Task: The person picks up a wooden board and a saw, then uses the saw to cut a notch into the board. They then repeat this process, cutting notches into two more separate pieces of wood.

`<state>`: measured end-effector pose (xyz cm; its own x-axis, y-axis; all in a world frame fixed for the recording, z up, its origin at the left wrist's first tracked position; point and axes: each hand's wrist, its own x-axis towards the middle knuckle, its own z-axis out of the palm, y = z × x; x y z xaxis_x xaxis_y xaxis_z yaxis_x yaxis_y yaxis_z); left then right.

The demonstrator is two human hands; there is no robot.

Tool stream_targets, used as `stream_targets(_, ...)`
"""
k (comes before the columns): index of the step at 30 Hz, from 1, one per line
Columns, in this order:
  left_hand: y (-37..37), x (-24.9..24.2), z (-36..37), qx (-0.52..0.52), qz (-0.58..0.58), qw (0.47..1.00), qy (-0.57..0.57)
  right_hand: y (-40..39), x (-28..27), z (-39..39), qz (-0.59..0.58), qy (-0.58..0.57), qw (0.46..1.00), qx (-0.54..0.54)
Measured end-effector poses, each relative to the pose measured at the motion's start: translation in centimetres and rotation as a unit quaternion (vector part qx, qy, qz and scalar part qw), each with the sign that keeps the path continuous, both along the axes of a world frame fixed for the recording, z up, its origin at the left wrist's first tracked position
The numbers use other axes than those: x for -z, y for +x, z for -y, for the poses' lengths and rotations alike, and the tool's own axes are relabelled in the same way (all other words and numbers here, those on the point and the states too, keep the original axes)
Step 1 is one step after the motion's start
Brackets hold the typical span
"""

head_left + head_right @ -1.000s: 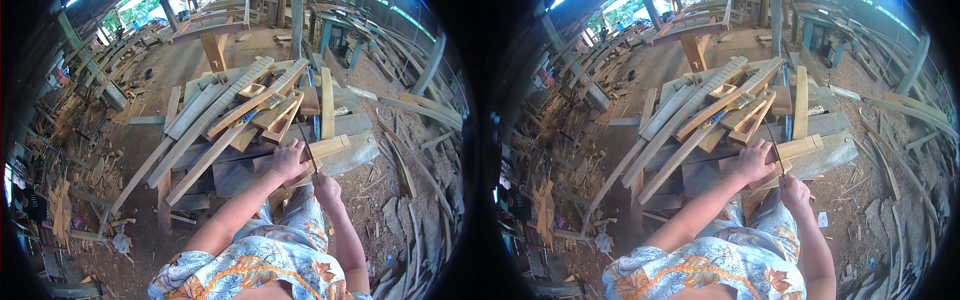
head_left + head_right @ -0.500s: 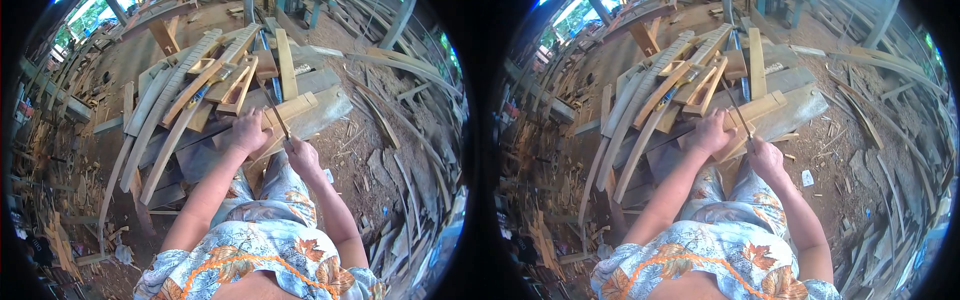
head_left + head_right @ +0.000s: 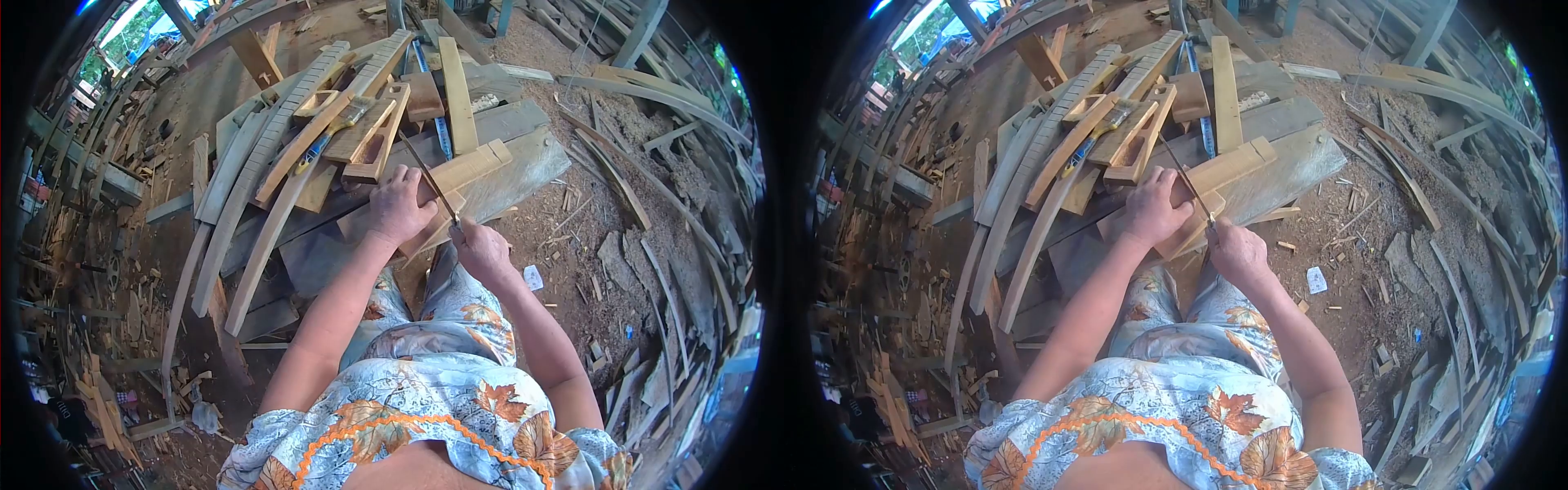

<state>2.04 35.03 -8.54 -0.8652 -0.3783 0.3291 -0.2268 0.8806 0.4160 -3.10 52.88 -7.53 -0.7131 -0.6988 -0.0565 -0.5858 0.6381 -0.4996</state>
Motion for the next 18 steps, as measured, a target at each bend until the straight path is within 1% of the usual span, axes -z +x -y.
stream_targets(3, 0.0, -0.1, -0.1, -0.003, 0.010, 1.000, 0.000, 0.1, -0.4, 0.1, 0.024, 0.006, 1.000, 0.015)
stream_targets(9, 0.1, -0.3, -0.2, -0.002, 0.004, 1.000, -0.008, 0.0, -0.1, 0.2, 0.014, 0.013, 1.000, 0.006)
stream_targets(12, 0.1, -0.3, -0.2, -0.004, 0.009, 1.000, -0.015, 0.3, -1.0, 0.0, -0.007, 0.020, 1.000, -0.006)
stream_targets(14, 0.1, -0.7, -0.3, -0.010, 0.029, 1.000, -0.006, 0.3, -1.2, -0.3, -0.006, 0.023, 1.000, -0.007)
stream_targets(18, 0.2, -0.7, -0.3, -0.008, 0.022, 1.000, -0.008, 0.2, -1.4, -0.6, 0.000, 0.041, 0.999, -0.011)
